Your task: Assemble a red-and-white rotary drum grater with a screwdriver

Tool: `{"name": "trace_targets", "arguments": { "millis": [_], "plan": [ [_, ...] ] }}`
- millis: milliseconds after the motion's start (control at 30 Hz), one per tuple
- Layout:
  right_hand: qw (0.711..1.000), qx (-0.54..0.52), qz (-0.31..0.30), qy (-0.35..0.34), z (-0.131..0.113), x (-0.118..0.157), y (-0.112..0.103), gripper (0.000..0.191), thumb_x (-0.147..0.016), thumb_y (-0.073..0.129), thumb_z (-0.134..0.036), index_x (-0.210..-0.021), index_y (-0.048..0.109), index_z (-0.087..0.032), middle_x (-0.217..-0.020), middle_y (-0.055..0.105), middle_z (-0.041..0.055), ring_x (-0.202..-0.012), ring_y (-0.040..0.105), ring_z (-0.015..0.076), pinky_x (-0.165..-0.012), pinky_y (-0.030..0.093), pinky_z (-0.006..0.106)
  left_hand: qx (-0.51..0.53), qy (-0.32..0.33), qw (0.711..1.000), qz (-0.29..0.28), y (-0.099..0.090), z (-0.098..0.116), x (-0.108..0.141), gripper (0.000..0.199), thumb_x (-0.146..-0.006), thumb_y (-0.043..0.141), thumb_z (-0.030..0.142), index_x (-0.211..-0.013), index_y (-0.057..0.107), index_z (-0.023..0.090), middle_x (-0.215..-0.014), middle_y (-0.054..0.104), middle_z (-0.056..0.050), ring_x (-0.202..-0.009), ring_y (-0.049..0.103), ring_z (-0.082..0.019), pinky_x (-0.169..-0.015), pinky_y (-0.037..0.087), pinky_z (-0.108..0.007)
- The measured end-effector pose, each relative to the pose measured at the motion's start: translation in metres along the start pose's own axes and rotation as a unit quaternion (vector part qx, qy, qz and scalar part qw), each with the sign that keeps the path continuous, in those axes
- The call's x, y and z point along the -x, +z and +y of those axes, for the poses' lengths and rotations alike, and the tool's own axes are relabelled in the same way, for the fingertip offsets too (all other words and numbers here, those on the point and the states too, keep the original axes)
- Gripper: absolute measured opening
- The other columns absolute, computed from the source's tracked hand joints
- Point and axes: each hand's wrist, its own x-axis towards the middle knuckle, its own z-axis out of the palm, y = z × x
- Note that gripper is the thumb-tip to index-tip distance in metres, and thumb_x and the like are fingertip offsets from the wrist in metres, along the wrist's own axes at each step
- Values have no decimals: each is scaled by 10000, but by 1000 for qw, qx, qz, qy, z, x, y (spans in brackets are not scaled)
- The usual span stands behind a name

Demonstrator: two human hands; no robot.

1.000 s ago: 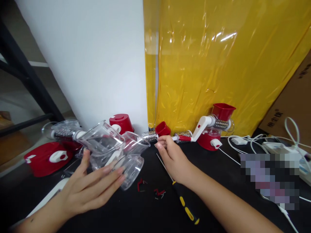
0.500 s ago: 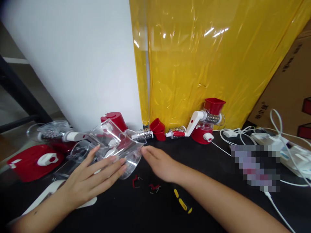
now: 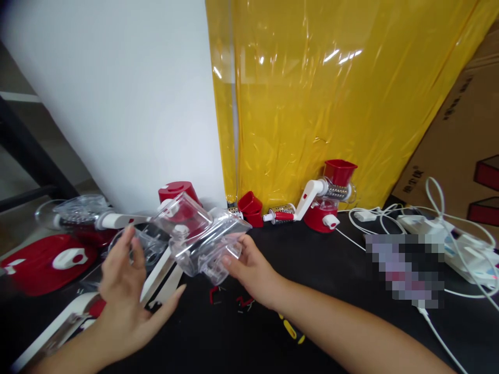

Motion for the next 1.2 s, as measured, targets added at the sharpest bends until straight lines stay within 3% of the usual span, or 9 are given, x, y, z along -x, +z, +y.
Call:
{"name": "trace_targets", "arguments": {
  "millis": [133,200,267,367,500,567,700,900,1200],
  "plan": [
    [995,83,-20,-44,1,-4,5,500,-778,766,-449,-1148,475,-279,-1137,603,38,-1095,607,202,-1025,438,466,352,-337,871,-62,19,25,-8,999,-664,846,376,-1480,270,361,-1517,414,-132,-1402,377,-376,-1094,395,-563],
    [981,174,-50,-67,-4,-4,10,549,-809,736,-441,-1249,441,-294,-1247,578,61,-1182,569,217,-1050,423,466,411,-429,802,-61,28,37,-15,873,-656,855,363,-1403,413,276,-1440,517,-146,-1339,475,-351,-1086,428,-491],
    [941,324,-54,-85,-17,0,11,567,-865,668,-443,-1346,412,-288,-1397,489,92,-1314,465,233,-1108,363,466,400,-466,788,-20,31,41,-19,758,-639,870,313,-1303,512,240,-1383,580,-122,-1303,523,-308,-1068,454,-403],
    [812,583,-7,-30,-44,13,0,520,-922,535,-518,-1329,505,-197,-1415,460,156,-1339,429,287,-1117,338,480,368,-499,784,18,27,38,-18,672,-628,877,313,-1216,562,230,-1319,633,-96,-1234,586,-280,-958,525,-330],
    [566,805,-6,177,-63,38,-22,468,-915,492,-545,-968,665,-113,-891,679,167,-877,684,326,-777,520,443,346,-526,775,52,18,27,-12,629,-617,881,354,-1159,592,219,-1229,683,-85,-1089,672,-254,-788,580,-273],
    [515,827,-32,225,-60,49,-29,451,-897,505,-545,-914,674,-126,-818,696,156,-792,707,325,-678,512,391,347,-515,781,65,15,22,-10,620,-625,876,360,-1159,596,217,-1163,707,-72,-1040,689,-236,-762,585,-267],
    [535,820,-57,195,-48,64,-41,276,-889,534,-394,-809,667,-166,-805,722,122,-744,725,278,-623,476,311,362,-491,787,88,12,18,-8,576,-669,844,380,-1160,593,213,-1052,725,-54,-987,698,-233,-762,598,-317],
    [587,808,41,-25,-38,72,-72,167,-954,465,-311,-940,599,-213,-728,720,50,-597,699,202,-504,460,254,380,-477,784,117,5,16,-9,449,-694,817,415,-1042,640,194,-1074,709,-80,-963,685,-250,-765,617,-397],
    [582,795,-23,-173,-36,79,-57,123,-923,547,-349,-858,587,-252,-717,677,11,-583,664,157,-496,480,215,360,-400,818,202,13,6,-2,558,-636,834,497,-1038,602,188,-971,698,-51,-867,694,-220,-715,614,-357]
  ]
}}
